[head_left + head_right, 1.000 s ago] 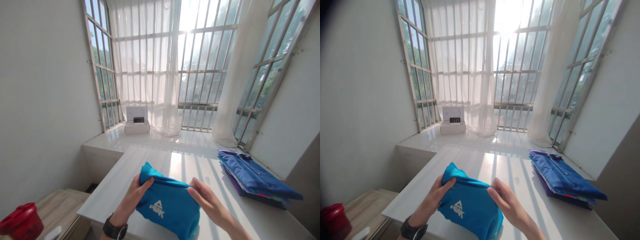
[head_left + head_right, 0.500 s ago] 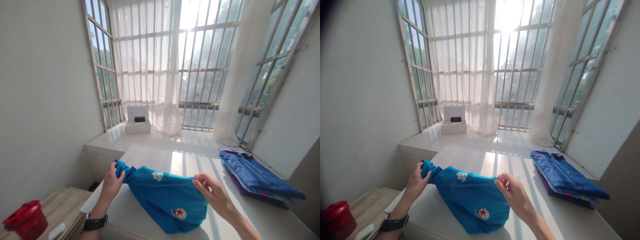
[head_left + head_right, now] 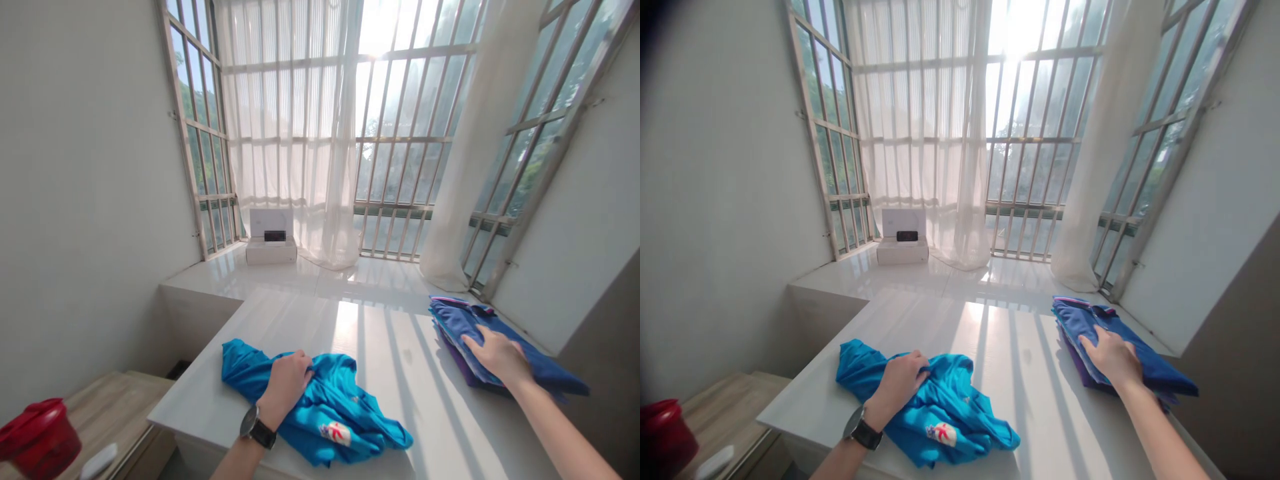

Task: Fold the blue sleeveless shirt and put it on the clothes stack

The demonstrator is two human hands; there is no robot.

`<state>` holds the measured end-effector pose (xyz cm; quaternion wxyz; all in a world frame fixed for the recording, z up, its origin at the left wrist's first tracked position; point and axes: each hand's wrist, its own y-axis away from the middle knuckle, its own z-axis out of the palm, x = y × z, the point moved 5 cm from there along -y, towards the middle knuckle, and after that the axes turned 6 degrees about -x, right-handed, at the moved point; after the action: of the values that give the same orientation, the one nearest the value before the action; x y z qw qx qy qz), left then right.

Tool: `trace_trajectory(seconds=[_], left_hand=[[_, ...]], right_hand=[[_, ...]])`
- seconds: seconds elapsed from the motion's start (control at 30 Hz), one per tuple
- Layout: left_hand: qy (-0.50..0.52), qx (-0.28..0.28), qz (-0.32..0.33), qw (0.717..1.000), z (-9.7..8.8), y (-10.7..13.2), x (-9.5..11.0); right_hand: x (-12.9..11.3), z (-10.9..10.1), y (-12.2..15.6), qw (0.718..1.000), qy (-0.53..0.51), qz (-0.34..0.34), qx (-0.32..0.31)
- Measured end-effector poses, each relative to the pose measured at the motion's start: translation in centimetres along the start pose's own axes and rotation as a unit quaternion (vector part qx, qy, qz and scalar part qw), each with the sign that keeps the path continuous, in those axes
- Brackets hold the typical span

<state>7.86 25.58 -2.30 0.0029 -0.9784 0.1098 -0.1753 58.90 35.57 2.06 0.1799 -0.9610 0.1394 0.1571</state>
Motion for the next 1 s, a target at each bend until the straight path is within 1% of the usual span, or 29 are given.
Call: trace_trajectory(seconds=[0.07,0.1,0.13,0.2,0.27,0.33,0.37,0.4,0.43,0.47,0.5,0.57,0.63,0.67,0.7,0.73,0.77,0.83,0.87,0.9,0.93,0.97,1.0], left_hand=[[0.015,0.020,0.011,1.000,-0.9,0.4,0.1],[0.024,0.043,0.014,0.999,-1.9,0.6,0.0],[0.030,0.075,0.016,0.997,-3.3,0.8,-0.2],[0.032,0.160,0.026,0.986,-7.3,1.4,-0.5],[0.024,0.254,0.061,0.965,-12.2,2.2,-0.3],[0.046,0.347,0.108,0.931,-17.3,3.3,0.2],[0.060,0.390,0.113,0.912,-19.5,3.9,0.3],[0.072,0.439,0.097,0.891,-21.6,4.6,0.2],[0.093,0.493,0.068,0.862,-23.4,5.3,0.0],[0.119,0.539,0.038,0.833,-24.8,5.9,-0.4],[0.143,0.568,0.017,0.810,-25.7,6.3,-0.7],[0.178,0.597,0.004,0.782,-26.8,6.5,-1.2],[0.192,0.618,0.010,0.762,-27.0,5.9,-1.7],[0.194,0.623,0.008,0.758,-26.7,5.3,-2.1],[0.197,0.617,0.004,0.762,-26.2,4.5,-2.4],[0.200,0.597,0.002,0.777,-25.4,3.4,-2.7],[0.200,0.551,0.008,0.810,-24.3,2.0,-2.9],[0.189,0.426,0.044,0.884,-21.1,-0.4,-2.6],[0.167,0.328,0.068,0.927,-18.9,-1.4,-2.1],[0.138,0.230,0.072,0.961,-16.3,-1.9,-1.8],[0.111,0.133,0.054,0.983,-13.6,-1.9,-1.6],[0.086,0.038,0.022,0.995,-10.8,-1.5,-1.6],[0.061,-0.051,-0.010,0.997,-8.1,-0.6,-1.6]], right_hand=[[0.4,0.5,0.0,1.000,0.012,-0.011,-0.025],[0.6,0.5,-0.1,0.999,0.016,-0.014,-0.033],[0.8,0.4,-0.3,0.999,0.019,-0.014,-0.037],[1.3,-0.1,-0.8,0.999,0.029,0.001,-0.033],[1.8,-0.7,-1.3,0.998,0.043,0.034,-0.021],[2.2,-1.0,-1.6,0.996,0.055,0.070,-0.020],[2.4,-1.0,-1.6,0.995,0.058,0.080,-0.025],[2.5,-0.9,-1.6,0.994,0.057,0.083,-0.033],[2.5,-0.8,-1.6,0.994,0.054,0.080,-0.040],[2.6,-0.8,-1.5,0.995,0.050,0.076,-0.047],[2.6,-0.7,-1.6,0.995,0.045,0.071,-0.052],[2.8,-0.8,-1.8,0.995,0.034,0.067,-0.059],[3.0,-0.9,-2.2,0.996,0.016,0.066,-0.063],[3.1,-0.9,-2.4,0.996,0.005,0.063,-0.063],[3.1,-0.9,-2.5,0.996,-0.005,0.060,-0.062],[3.2,-1.0,-2.6,0.996,-0.014,0.057,-0.060],[3.2,-1.0,-2.7,0.997,-0.022,0.053,-0.059],[3.4,-1.0,-2.6,0.997,-0.035,0.041,-0.054],[3.6,-1.0,-2.4,0.997,-0.042,0.034,-0.052],[3.8,-1.1,-2.3,0.997,-0.050,0.028,-0.049],[4.2,-1.2,-2.2,0.997,-0.060,0.027,-0.040],[4.5,-1.5,-2.1,0.997,-0.068,0.029,-0.027],[4.7,-1.8,-2.0,0.997,-0.074,0.024,-0.016]])
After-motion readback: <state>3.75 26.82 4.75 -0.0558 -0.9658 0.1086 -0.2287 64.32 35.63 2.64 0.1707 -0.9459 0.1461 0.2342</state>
